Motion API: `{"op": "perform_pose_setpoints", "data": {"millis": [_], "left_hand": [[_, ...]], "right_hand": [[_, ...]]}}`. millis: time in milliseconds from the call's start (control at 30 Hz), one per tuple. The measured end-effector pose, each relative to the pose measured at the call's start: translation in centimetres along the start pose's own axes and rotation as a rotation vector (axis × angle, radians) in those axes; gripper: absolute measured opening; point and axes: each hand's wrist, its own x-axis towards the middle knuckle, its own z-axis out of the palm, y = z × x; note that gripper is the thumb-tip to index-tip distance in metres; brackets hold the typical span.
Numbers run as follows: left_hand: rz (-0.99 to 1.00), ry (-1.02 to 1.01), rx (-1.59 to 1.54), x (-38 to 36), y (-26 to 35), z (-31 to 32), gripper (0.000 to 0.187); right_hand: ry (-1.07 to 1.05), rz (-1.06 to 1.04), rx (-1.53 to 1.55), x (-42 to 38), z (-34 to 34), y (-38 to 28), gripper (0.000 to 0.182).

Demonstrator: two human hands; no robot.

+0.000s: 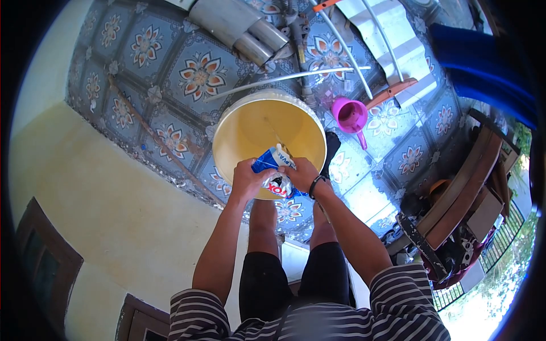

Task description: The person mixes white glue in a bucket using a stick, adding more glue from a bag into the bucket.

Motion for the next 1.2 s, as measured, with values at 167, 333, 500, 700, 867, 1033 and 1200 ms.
{"op": "perform_pose_setpoints", "data": {"millis": [167,333,500,700,867,1033,1200], "left_hand": [[0.031,0.015,-0.029,0.2,0.0,0.3,0.026],[0.047,0.037,-0.002,0.6,-0.6,0.8,0.023],[0.052,0.04,0.039,0.6,-0.5,0.8,0.022],[0.064,0.056,0.064,0.4,0.1,1.0,0.021],[0.054,0.054,0.066,0.5,-0.2,1.1,0.021],[0.027,0.051,0.08,0.4,0.2,1.1,0.022],[0.033,0.052,0.097,0.5,0.6,1.2,0.022]], "right_hand": [[-0.004,0.006,-0.053,0.3,-0.1,0.0,0.036],[-0.023,0.05,-0.055,0.4,-0.3,-0.5,0.037],[-0.052,0.075,-0.085,0.6,-0.2,-0.3,0.033],[-0.034,0.069,-0.124,0.5,-0.3,-0.6,0.038],[-0.057,0.086,-0.108,0.6,-0.3,-0.6,0.039],[-0.086,0.137,-0.124,0.6,-0.5,-0.9,0.038],[-0.069,0.143,-0.119,0.7,-0.4,-0.6,0.037]]}}
